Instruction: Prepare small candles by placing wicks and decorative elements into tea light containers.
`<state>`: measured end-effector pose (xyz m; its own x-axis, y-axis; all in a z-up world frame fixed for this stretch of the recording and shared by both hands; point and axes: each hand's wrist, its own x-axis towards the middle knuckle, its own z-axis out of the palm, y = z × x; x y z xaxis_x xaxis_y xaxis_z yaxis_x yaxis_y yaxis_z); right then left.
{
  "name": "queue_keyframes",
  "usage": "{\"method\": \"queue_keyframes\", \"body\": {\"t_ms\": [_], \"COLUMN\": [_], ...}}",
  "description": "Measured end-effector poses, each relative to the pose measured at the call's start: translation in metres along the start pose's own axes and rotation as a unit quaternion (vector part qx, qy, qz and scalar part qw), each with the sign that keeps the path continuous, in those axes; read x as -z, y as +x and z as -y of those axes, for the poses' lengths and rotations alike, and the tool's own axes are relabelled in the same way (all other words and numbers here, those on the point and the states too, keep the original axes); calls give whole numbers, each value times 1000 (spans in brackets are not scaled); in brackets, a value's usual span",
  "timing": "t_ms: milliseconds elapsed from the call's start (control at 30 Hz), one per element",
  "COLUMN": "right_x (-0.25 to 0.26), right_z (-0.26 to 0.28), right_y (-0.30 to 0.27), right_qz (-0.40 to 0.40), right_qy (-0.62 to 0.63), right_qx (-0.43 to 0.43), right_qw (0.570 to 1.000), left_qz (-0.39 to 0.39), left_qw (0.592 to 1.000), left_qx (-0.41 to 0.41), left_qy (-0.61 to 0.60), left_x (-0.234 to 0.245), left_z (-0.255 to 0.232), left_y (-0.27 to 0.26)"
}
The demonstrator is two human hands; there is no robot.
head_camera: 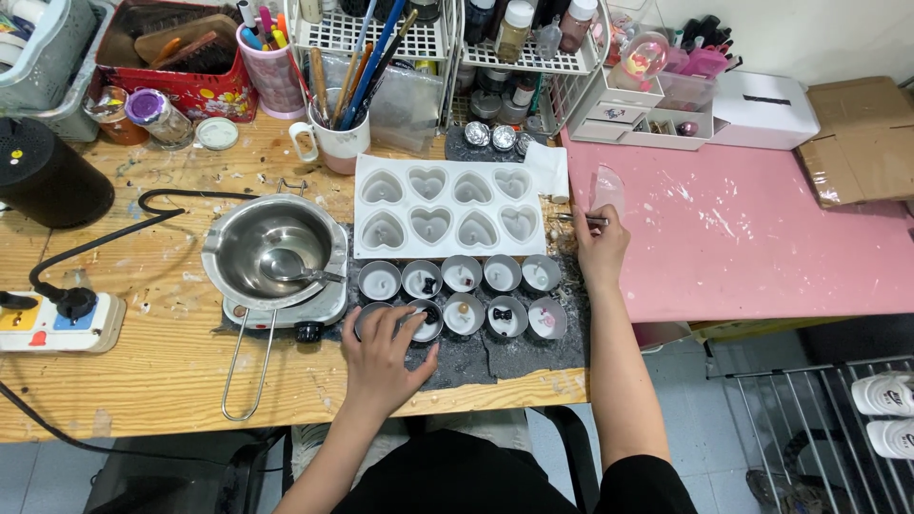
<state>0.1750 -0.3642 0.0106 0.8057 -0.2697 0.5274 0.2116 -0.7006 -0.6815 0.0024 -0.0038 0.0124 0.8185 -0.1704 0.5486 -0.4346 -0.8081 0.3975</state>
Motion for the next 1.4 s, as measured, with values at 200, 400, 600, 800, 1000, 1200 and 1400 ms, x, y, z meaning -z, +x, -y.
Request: {"method": "queue_keyframes", "body": {"t_ms": [200,400,600,800,1000,1200,1400], "right_x": [0,3,3,4,7,4,4], "right_z": [-10,2,5,4,13,4,0], "right_y": [-3,-4,-5,-5,-5,-4,-5], "right_qz": [-13,-7,1,1,-3,5,3], "right_qy": [13,11,31,23,-7,27,33], "right_qx": [-3,-16,-25,-31,-32,-28,-31], "right_qw": [1000,1000,999,999,999,999,999], "left_qz": [-3,-6,-1,16,-3,-3,-5], "left_qw": [1000,1000,1000,1000,1000,1000,1000], "left_qx": [0,2,2,6,3,1,1], "left_qy": [2,2,3,-3,-2,0,4], "left_x": [0,1,2,1,2,3,3], "left_z": [0,0,0,1,0,0,0], "left_y": [0,0,0,-1,0,0,0]}}
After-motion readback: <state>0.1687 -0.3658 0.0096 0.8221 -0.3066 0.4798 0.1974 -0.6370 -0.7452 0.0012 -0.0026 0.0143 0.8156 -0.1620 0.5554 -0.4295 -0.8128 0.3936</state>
